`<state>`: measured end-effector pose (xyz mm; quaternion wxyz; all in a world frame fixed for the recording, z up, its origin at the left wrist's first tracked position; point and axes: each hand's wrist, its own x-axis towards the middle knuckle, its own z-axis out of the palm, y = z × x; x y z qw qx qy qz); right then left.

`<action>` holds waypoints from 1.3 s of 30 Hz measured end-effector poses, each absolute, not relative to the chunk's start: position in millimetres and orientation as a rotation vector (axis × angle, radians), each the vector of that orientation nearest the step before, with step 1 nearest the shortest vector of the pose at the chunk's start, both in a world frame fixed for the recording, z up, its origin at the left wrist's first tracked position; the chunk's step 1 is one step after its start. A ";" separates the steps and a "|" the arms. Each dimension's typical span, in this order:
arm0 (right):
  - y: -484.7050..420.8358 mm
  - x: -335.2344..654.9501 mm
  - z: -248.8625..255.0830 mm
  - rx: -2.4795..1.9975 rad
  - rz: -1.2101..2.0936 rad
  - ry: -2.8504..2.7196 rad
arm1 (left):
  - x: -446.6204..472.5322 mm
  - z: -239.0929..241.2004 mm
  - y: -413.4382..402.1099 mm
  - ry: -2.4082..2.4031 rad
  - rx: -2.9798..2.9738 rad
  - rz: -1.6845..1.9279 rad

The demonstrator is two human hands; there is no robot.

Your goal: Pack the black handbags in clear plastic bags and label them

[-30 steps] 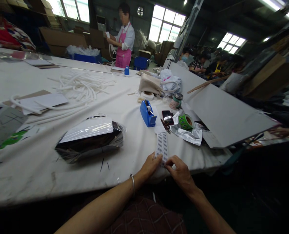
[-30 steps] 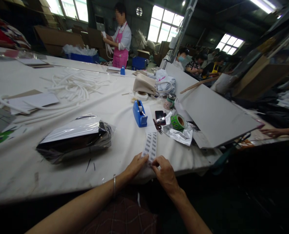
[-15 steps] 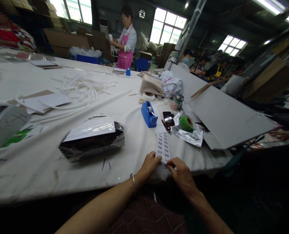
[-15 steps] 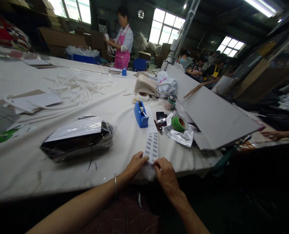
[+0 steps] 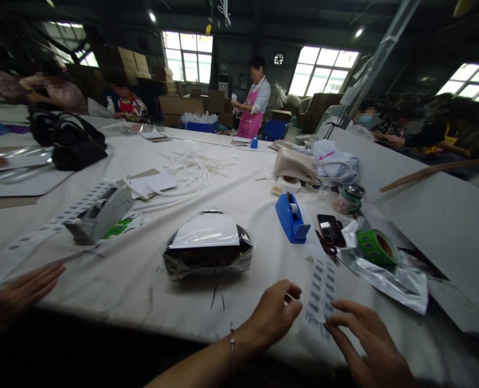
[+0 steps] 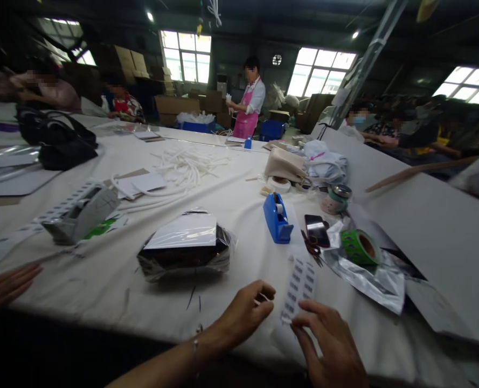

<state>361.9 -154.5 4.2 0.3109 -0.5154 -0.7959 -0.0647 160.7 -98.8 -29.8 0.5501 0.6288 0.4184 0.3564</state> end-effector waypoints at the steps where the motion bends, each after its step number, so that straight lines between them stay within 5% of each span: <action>1: -147.3 353.1 13.7 -1.353 -0.126 -2.109 | 143.9 -19.5 -99.2 0.995 1.655 0.932; 7: -86.2 295.8 65.4 -1.349 0.350 -2.088 | 38.9 29.4 -78.8 1.484 2.519 1.404; 14: 6.6 233.3 108.5 -1.299 1.174 -2.105 | -6.2 2.6 -63.4 1.880 2.726 1.032; 22: 82.1 196.0 87.3 -1.135 1.935 -1.937 | 0.2 -9.9 -73.1 1.902 2.645 1.011; 39: 90.1 174.4 66.7 -1.300 1.929 -2.028 | 5.2 -8.0 -69.5 1.890 2.520 1.139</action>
